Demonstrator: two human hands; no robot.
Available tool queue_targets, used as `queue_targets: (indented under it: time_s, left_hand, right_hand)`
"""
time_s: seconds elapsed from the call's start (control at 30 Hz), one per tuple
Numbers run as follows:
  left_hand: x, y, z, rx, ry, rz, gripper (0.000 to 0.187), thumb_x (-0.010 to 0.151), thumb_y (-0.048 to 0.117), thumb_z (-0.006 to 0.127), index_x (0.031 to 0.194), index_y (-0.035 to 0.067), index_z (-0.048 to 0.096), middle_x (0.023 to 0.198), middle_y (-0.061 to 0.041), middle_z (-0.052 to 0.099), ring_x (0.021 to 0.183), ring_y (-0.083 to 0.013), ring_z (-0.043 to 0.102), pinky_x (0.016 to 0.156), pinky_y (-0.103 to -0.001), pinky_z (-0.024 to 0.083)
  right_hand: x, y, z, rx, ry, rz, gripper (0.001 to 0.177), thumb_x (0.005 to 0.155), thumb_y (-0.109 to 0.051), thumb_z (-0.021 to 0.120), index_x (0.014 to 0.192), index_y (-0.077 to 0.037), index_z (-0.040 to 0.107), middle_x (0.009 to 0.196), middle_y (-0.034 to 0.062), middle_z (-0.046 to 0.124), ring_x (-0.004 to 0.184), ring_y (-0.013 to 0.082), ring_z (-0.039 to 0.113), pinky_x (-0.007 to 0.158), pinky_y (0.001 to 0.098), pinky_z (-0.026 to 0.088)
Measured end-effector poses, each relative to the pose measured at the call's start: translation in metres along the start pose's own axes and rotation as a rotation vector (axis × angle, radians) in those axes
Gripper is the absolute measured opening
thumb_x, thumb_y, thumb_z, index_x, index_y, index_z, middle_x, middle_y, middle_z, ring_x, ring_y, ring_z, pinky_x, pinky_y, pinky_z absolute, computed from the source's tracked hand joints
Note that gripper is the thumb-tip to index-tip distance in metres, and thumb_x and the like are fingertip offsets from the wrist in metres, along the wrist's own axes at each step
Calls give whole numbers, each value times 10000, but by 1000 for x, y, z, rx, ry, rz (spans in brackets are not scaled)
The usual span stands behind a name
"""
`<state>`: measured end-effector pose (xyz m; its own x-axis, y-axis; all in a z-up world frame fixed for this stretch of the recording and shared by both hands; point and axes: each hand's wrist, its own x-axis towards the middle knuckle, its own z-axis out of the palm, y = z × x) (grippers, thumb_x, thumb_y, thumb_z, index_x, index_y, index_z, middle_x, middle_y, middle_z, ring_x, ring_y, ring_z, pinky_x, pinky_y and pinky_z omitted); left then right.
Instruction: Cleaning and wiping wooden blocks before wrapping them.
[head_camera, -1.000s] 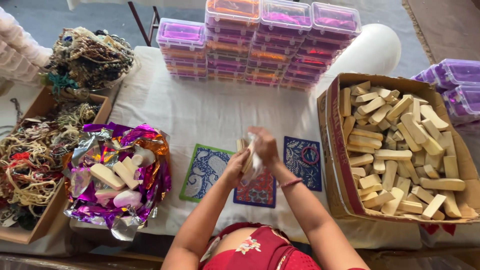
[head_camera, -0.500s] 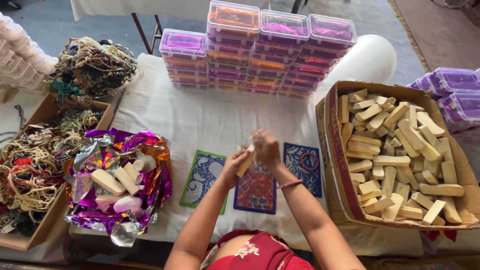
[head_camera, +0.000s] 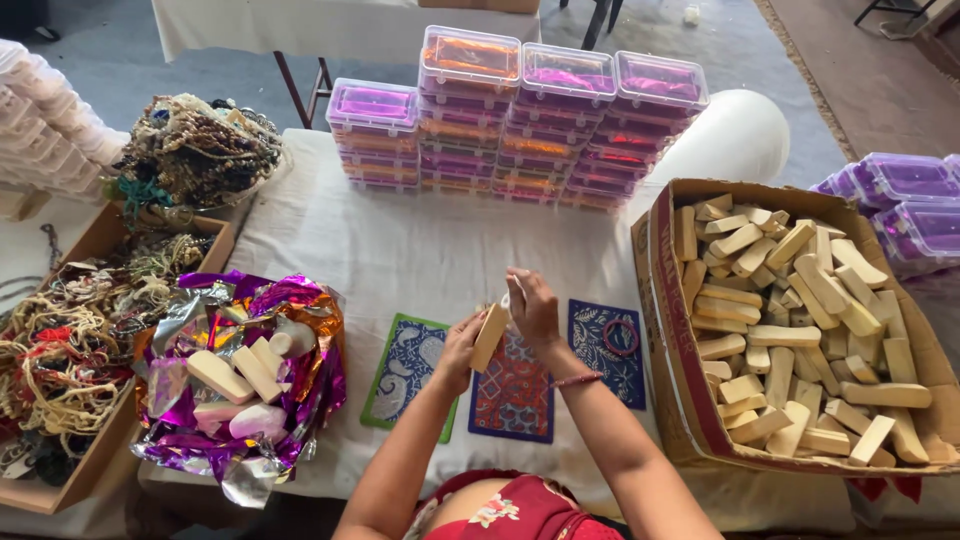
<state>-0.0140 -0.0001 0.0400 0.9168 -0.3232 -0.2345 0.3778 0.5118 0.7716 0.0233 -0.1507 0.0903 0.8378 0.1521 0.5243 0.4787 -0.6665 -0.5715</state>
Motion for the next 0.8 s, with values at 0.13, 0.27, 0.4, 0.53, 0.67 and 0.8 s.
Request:
queue_targets:
  time_s: [0.13, 0.27, 0.4, 0.53, 0.67, 0.8]
  left_hand:
    - [5, 0, 10, 63, 65, 205, 326, 1036, 275, 627, 1282, 60, 623, 1059, -93, 695, 863, -172, 689, 672, -298, 608]
    - [-16, 23, 38, -165, 231, -116, 398, 968, 340, 479, 1315, 192, 606, 1100, 15, 741, 910, -101, 744, 672, -289, 617]
    - [9, -13, 16, -46, 14, 3, 398, 1027, 285, 615, 1344, 49, 668, 1112, -86, 710, 879, -154, 669, 667, -278, 574]
    - [34, -46, -3, -6, -116, 104, 312, 1035, 273, 531, 1268, 97, 640, 1143, -14, 705, 989, -97, 689, 841, -231, 575]
    - [18, -18, 14, -129, 48, -5, 282, 1018, 258, 566, 1168, 45, 673, 1030, -65, 740, 854, -161, 711, 680, -295, 593]
    - [-2, 20, 41, -112, 42, 93, 322, 1053, 294, 579, 1223, 50, 702, 1003, -65, 707, 815, -150, 663, 630, -258, 555]
  right_hand:
    - [10, -99, -38, 24, 174, -420, 182, 1059, -135, 547, 1131, -18, 667, 1176, 194, 700, 1051, 347, 712, 880, 484, 590]
    - [1, -26, -7, 3, 84, -184, 138, 1016, -177, 587, 1004, -86, 691, 1125, 135, 743, 1029, 275, 749, 910, 498, 594]
    - [1, -44, -15, 222, 96, 289, 154, 1008, -202, 593, 1049, -90, 691, 1098, 97, 761, 979, 235, 770, 877, 415, 648]
    - [4, -107, -38, 81, 178, -357, 122, 941, -201, 669, 983, -90, 701, 1079, 127, 746, 1039, 311, 714, 920, 517, 557]
    - [24, -60, -37, 80, 136, -47, 119, 947, -241, 670, 954, -124, 693, 1049, 95, 748, 1018, 259, 735, 937, 495, 577]
    - [2, -66, -29, 188, 193, 109, 174, 999, -263, 668, 1039, -96, 696, 1109, 129, 722, 1069, 280, 708, 955, 438, 582]
